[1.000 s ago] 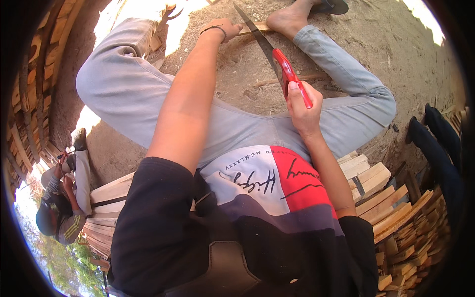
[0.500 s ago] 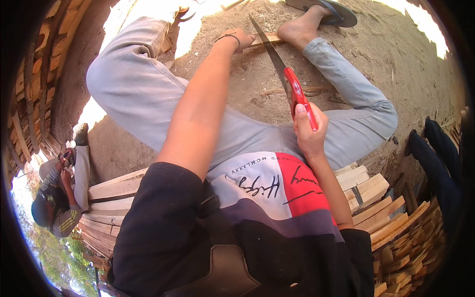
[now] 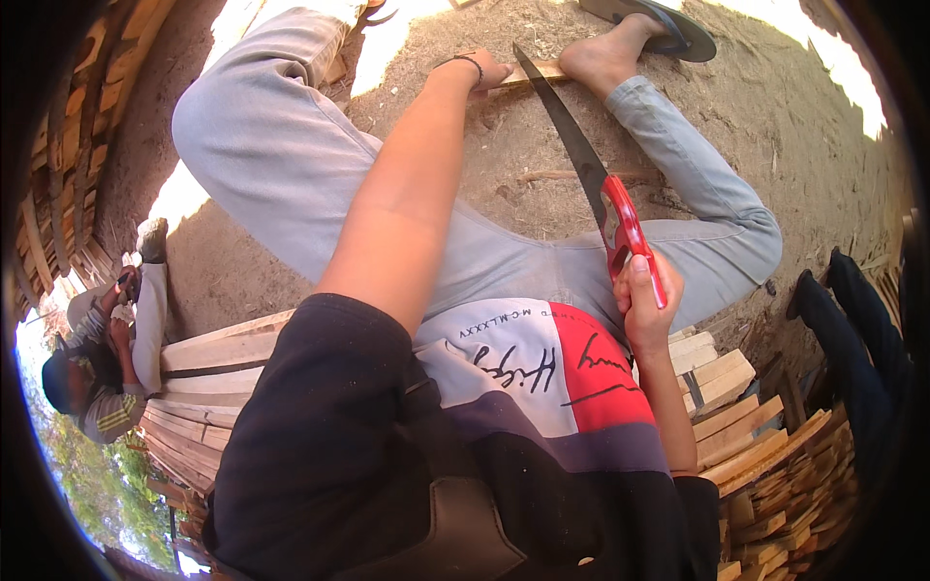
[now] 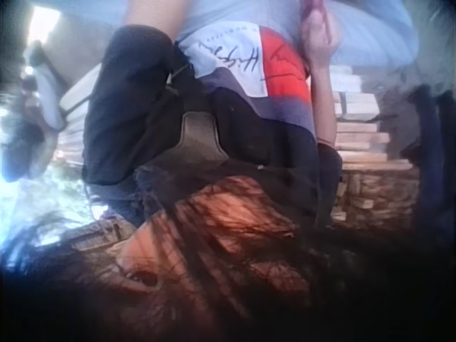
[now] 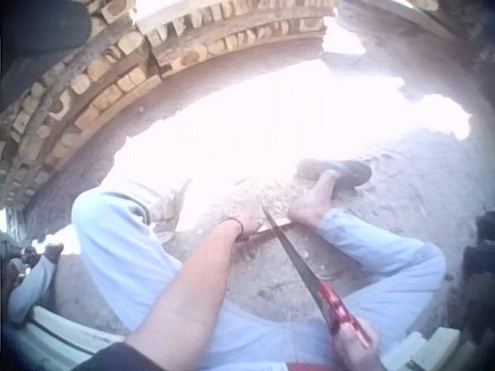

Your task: The person saws a piece of wood with a hand saw while sitting on the ground.

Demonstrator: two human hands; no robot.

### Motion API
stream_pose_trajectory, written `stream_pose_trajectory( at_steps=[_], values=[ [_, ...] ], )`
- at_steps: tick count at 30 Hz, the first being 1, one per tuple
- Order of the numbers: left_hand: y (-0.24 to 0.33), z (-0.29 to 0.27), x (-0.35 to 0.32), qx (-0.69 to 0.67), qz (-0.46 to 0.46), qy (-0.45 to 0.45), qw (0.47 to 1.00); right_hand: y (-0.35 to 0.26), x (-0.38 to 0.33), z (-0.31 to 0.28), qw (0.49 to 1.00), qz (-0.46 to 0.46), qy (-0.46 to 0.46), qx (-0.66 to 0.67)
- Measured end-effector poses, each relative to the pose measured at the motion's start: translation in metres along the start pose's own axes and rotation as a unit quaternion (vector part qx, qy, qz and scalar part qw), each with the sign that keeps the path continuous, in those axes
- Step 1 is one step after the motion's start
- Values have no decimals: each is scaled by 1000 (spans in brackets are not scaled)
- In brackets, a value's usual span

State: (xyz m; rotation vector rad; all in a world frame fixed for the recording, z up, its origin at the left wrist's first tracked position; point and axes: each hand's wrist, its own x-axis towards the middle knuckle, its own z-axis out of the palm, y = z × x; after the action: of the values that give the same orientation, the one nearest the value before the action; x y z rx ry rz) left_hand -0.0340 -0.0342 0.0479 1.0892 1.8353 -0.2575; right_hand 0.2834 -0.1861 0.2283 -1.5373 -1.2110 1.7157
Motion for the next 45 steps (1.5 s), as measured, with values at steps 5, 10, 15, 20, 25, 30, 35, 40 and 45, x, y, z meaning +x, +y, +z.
stream_pose_trajectory(
  at_steps=[5,10,15,20,25,30,35,40,45],
  values=[
    [5,11,9,15,24,-17,999,16,55,23,998,-54,-4,-20],
    [13,4,-14,12,-4,-26,1000,14,35,-1,1000,-20,-12,7],
    [2,7,-4,43,9,6,999,13,18,-23,998,-44,-24,37],
    [6,6,-2,14,35,0,999,15,54,-9,999,-42,-11,26],
    [0,4,-2,37,12,12,999,-6,20,-27,996,-18,-23,80],
    [11,3,-2,38,35,-30,998,11,64,23,999,-31,3,32],
    [13,-2,-14,17,-4,-51,999,-9,21,-8,998,-28,-15,-57],
    [-2,6,-7,-7,12,-66,998,10,38,-21,998,-19,-12,56],
    [14,1,-6,18,10,-46,999,11,70,15,999,-42,-3,-12]
  ],
)
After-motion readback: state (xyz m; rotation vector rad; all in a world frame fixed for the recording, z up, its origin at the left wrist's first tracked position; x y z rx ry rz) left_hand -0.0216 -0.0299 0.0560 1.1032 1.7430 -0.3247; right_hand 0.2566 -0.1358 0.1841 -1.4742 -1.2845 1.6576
